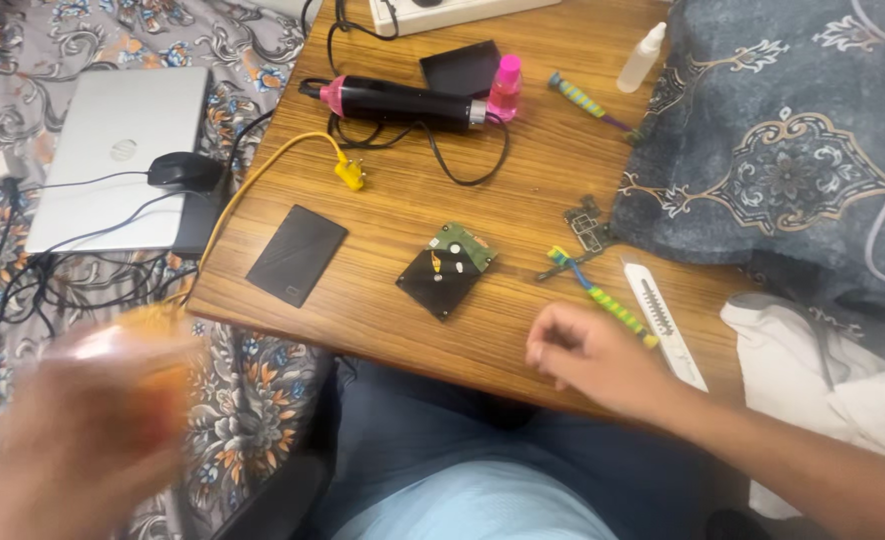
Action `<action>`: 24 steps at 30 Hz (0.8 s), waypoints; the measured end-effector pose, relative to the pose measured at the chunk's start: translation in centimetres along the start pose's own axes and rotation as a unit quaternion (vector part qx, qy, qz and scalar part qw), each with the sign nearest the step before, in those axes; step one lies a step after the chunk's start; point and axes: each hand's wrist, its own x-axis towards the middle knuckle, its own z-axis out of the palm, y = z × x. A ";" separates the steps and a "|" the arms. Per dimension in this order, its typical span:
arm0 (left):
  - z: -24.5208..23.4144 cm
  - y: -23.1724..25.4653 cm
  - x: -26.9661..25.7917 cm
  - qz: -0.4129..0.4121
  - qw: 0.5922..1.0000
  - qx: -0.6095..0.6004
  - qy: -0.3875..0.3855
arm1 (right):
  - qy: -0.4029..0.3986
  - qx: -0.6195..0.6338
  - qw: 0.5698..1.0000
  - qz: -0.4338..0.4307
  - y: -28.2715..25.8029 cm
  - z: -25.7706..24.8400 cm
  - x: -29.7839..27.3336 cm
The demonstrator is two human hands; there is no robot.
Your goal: The person uses a screwdriver to remove screws from a hard drive circuit board on a table while sitting on a bed. They open a small orange container and handle electronic components.
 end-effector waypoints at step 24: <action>14.6 6.8 8.2 0.434 0.900 0.014 -0.030 | 0.120 0.162 0.979 0.025 -1.2 -3.8 1.0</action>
